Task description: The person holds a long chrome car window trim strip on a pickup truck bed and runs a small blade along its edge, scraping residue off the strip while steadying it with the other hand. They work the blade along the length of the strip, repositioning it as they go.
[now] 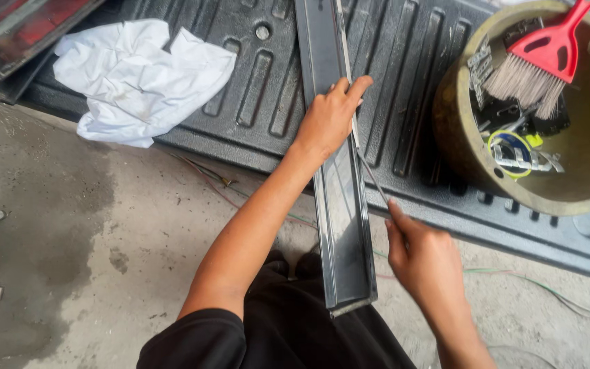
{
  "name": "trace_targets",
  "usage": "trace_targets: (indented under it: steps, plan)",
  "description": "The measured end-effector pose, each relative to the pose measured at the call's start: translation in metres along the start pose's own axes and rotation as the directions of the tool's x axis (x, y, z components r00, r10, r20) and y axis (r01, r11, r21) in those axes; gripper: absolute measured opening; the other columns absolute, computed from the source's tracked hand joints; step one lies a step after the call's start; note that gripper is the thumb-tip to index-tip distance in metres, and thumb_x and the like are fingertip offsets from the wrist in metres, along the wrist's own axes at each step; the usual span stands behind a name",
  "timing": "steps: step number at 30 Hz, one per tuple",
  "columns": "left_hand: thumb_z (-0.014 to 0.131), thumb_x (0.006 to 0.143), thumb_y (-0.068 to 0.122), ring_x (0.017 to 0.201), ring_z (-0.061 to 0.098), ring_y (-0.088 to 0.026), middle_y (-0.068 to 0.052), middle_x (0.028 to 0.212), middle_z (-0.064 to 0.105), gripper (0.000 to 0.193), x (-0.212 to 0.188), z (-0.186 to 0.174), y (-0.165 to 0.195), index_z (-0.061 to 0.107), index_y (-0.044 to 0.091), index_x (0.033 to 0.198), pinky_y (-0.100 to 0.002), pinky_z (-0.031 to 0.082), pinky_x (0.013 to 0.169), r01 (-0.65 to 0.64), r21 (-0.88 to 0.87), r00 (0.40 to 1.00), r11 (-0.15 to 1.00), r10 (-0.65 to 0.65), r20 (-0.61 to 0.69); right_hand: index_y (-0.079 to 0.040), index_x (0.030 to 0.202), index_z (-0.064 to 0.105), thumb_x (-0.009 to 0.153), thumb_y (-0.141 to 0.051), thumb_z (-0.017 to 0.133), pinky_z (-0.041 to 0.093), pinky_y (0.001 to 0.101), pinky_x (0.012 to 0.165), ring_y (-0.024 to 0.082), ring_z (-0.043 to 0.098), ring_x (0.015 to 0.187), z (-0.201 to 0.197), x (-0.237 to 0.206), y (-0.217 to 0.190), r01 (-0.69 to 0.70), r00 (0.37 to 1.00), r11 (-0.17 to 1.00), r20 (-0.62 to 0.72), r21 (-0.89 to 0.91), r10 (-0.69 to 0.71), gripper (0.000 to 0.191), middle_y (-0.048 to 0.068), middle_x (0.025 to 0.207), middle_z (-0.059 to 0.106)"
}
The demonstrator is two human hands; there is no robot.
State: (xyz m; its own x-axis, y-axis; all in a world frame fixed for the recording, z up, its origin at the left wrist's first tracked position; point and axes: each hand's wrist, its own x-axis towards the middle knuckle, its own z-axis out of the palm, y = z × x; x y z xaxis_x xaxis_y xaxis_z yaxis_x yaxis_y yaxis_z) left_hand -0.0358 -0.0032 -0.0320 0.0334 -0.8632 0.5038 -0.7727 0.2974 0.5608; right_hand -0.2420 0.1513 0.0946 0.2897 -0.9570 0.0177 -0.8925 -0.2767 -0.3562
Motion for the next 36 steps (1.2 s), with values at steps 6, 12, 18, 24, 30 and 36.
trace_targets:
  steps: [6,12,18,24,30,36]
  plan:
    - [0.062,0.088,-0.004,0.083,0.072,-0.041,-0.019,0.102,0.063,0.054,-0.001,0.000,0.001,0.051,0.013,0.139,-0.046,0.061,0.073,0.007,0.064,0.999,0.998,-0.009,0.033,-0.015,0.125,0.075,0.094,-0.021,0.066,0.051,0.0501,0.059,0.041,0.066,0.063,0.005,-0.003,-0.006,-0.010,1.000,0.998,-0.030,-0.056,0.008,0.033,0.019,0.075,0.071]
    - [0.061,0.090,-0.005,0.084,0.074,-0.039,-0.017,0.102,0.063,0.053,0.002,0.000,0.000,0.051,0.012,0.139,-0.044,0.062,0.071,0.012,0.149,1.000,0.989,-0.015,0.019,-0.016,0.127,0.074,0.096,-0.023,0.065,0.051,0.0501,0.061,0.041,0.067,0.065,0.006,-0.001,-0.012,-0.078,0.997,0.994,0.010,-0.079,0.079,0.033,0.020,0.075,0.070]
    - [0.060,0.084,-0.005,0.087,0.073,-0.040,-0.018,0.102,0.062,0.056,0.001,-0.001,0.002,0.052,0.012,0.137,-0.044,0.062,0.072,-0.004,0.121,1.000,0.993,0.001,0.029,-0.017,0.125,0.075,0.092,-0.023,0.065,0.052,0.0501,0.059,0.040,0.068,0.063,0.009,-0.002,-0.008,-0.062,0.998,0.996,-0.010,-0.068,0.061,0.035,0.017,0.076,0.072]
    - [0.061,0.090,-0.002,0.087,0.073,-0.040,-0.017,0.100,0.062,0.047,0.003,-0.008,0.004,0.055,0.013,0.134,-0.045,0.061,0.072,0.006,0.095,1.000,0.995,-0.007,0.009,-0.019,0.127,0.073,0.093,-0.023,0.064,0.052,0.0495,0.060,0.039,0.068,0.063,0.007,0.001,-0.009,-0.035,0.999,0.990,0.015,-0.135,0.038,0.036,0.015,0.075,0.072]
    - [0.060,0.087,-0.003,0.083,0.073,-0.040,-0.017,0.102,0.063,0.048,0.000,-0.007,0.004,0.056,0.014,0.132,-0.043,0.062,0.071,0.019,0.084,0.999,0.996,-0.022,0.032,-0.019,0.129,0.072,0.094,-0.023,0.065,0.051,0.0503,0.059,0.039,0.067,0.064,0.006,0.004,-0.009,-0.054,0.998,0.995,0.010,-0.078,0.054,0.036,0.014,0.077,0.073]
    - [0.062,0.087,-0.003,0.087,0.074,-0.038,-0.016,0.099,0.062,0.046,0.001,0.002,-0.002,0.056,0.013,0.130,-0.042,0.062,0.072,-0.001,0.116,1.000,0.993,0.002,-0.012,-0.020,0.127,0.074,0.093,-0.024,0.068,0.049,0.0478,0.056,0.039,0.062,0.052,0.004,0.007,-0.006,-0.148,0.988,0.989,0.035,-0.017,0.148,0.036,0.022,0.061,0.063]
